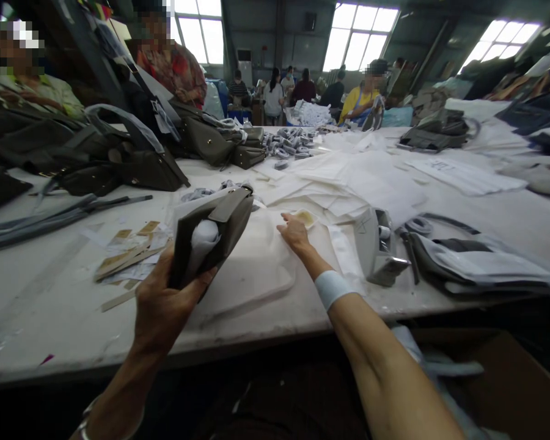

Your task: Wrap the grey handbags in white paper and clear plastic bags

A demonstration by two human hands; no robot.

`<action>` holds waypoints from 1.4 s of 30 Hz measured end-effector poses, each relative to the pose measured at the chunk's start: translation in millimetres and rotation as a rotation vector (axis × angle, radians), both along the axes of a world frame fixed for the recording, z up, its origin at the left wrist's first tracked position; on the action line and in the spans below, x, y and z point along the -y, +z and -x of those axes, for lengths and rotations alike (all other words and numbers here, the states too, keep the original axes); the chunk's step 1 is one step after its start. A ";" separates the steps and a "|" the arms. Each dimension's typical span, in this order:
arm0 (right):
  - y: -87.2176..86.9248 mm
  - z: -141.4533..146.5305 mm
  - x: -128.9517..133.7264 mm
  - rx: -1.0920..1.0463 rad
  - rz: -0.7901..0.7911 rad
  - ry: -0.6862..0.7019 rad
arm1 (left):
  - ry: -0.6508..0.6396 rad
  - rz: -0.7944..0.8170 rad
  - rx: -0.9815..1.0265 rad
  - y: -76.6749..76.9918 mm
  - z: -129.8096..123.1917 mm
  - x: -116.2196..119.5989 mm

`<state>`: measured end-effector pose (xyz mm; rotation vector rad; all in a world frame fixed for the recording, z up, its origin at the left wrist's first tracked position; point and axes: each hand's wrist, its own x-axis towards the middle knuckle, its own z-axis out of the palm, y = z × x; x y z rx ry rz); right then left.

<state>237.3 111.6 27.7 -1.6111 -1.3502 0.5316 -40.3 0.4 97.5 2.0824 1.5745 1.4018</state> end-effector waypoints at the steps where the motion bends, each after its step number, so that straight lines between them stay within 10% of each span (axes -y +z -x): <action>1: 0.6 -2.7 1.8 0.025 -0.019 -0.026 | 0.002 0.002 -0.001 0.1 0.1 0.0; 6: 14.4 8.5 72.6 0.146 -0.091 0.071 | 0.005 -0.012 -0.019 -0.3 -0.3 -0.4; 13: 10.4 35.8 157.9 0.652 0.041 0.770 | -0.092 -0.142 -0.162 -13.3 -10.3 -1.4; 17: -5.6 36.3 158.3 0.720 0.089 0.610 | -0.230 -0.258 -0.277 -22.7 -24.5 -3.7; 25: -31.8 40.6 213.0 0.435 -0.408 0.610 | -0.369 -0.311 -0.707 -74.6 -59.1 0.6; 31: -49.8 33.1 245.1 0.236 -0.339 0.583 | -0.347 -0.315 -0.768 -83.9 -64.4 4.7; 36: -44.7 42.9 238.2 -0.050 -0.260 0.466 | -0.324 -0.274 -0.717 -71.1 -64.1 -0.2; 42: -26.9 41.8 236.8 -0.148 -0.185 0.535 | -0.305 -0.397 -0.761 -93.2 -64.5 11.3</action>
